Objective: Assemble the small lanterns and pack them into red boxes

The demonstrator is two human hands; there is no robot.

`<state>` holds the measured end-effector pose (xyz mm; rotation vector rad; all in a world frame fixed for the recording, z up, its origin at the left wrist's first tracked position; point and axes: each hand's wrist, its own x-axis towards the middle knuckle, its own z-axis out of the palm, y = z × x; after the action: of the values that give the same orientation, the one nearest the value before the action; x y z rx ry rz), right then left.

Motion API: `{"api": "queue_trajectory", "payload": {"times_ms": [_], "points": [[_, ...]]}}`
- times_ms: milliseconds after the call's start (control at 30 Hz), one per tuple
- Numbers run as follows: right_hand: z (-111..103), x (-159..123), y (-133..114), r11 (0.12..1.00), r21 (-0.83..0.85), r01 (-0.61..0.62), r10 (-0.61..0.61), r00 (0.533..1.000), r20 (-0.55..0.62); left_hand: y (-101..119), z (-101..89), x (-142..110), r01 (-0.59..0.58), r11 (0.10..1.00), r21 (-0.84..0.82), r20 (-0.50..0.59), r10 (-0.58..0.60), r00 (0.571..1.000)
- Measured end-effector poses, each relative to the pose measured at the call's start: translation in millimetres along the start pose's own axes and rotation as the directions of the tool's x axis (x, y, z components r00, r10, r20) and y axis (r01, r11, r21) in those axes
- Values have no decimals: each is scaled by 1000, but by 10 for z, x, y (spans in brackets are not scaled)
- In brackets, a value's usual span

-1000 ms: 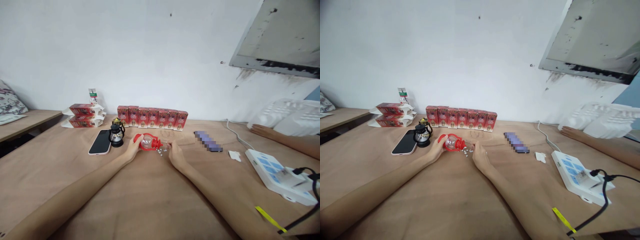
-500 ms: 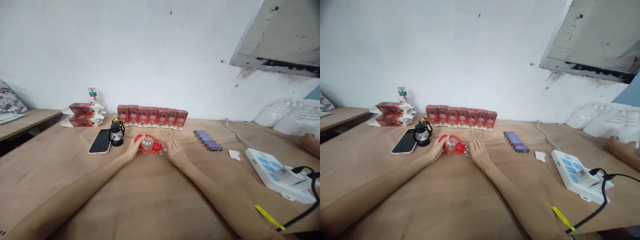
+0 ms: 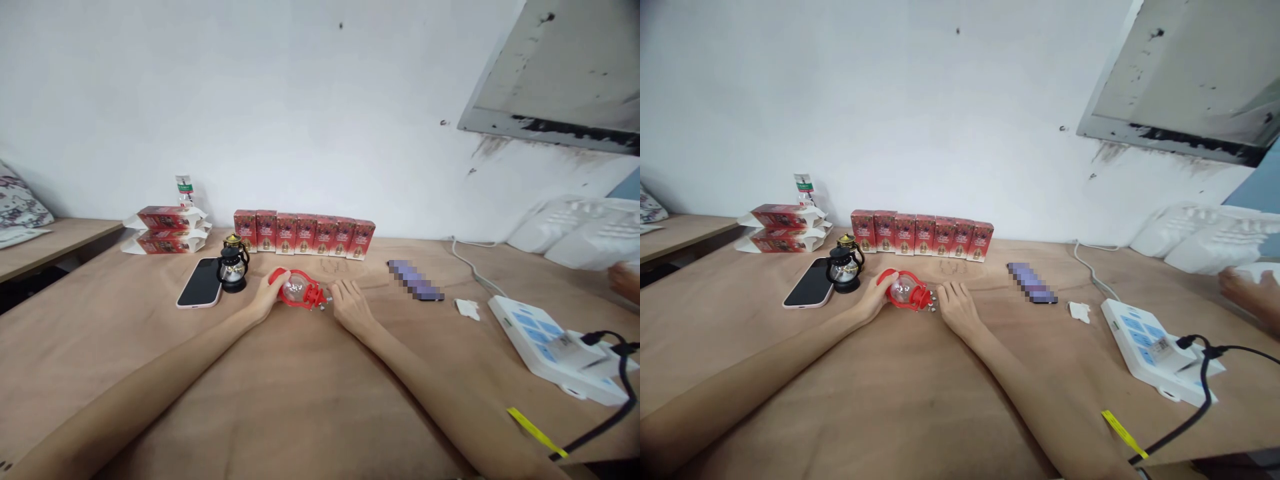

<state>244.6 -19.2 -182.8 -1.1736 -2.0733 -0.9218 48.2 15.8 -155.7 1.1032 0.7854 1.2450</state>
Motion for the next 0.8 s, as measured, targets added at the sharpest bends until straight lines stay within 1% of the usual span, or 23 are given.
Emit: {"api": "queue_trajectory", "payload": {"times_ms": [67, 133, 200, 233, 267, 300, 367, 433, 467, 500, 533, 567, 600, 633, 667, 700, 800], "points": [[3, 3, -6, 1000, 23, -14, 14, 1000, 9, 15, 1, -12, 10, 1000, -8, 7, -10, 1000], [5, 3, -16, 992, 103, -66, 62, 997, 34, 30, 0, -23, 27, 999, -32, 11, -27, 1000], [3, 0, -35, 949, 274, -157, 142, 987, 74, 41, -5, -25, 52, 996, -67, 20, -50, 999], [1, -1, -47, 897, 384, -217, 190, 976, 108, 46, -8, -23, 68, 994, -84, 31, -65, 997], [-3, -2, -61, 819, 498, -285, 241, 958, 153, 49, -11, -19, 85, 991, -100, 48, -81, 996], [-7, 0, -77, 713, 604, -355, 290, 934, 207, 50, -14, -14, 105, 988, -111, 68, -97, 993], [-11, 12, -107, 448, 763, -466, 366, 874, 320, 52, -19, -3, 145, 981, -132, 100, -133, 986], [-10, 36, -134, 181, 845, -503, 403, 822, 403, 52, -20, 6, 183, 971, -153, 111, -167, 980], [-7, 49, -144, 73, 864, -499, 406, 806, 431, 52, -18, 9, 197, 967, -163, 106, -182, 978], [-4, 63, -151, -11, 872, -490, 404, 795, 452, 51, -17, 12, 210, 962, -174, 99, -196, 976], [-1, 75, -155, -69, 874, -482, 402, 788, 466, 50, -14, 13, 221, 958, -185, 91, -208, 974], [1, 85, -156, -104, 873, -477, 403, 782, 476, 49, -12, 15, 229, 953, -196, 83, -217, 973], [3, 91, -154, -113, 871, -478, 407, 778, 479, 48, -10, 16, 235, 950, -208, 75, -224, 972], [4, 94, -149, -98, 871, -481, 420, 774, 474, 47, -9, 17, 239, 947, -216, 72, -229, 971], [5, 94, -141, -59, 872, -486, 436, 773, 461, 46, -8, 17, 242, 945, -219, 74, -232, 970], [5, 91, -130, -1, 869, -494, 453, 775, 441, 46, -8, 17, 243, 946, -215, 79, -231, 970], [5, 74, -83, 224, 823, -523, 494, 788, 366, 48, -12, 12, 239, 953, -187, 93, -225, 970]]}}
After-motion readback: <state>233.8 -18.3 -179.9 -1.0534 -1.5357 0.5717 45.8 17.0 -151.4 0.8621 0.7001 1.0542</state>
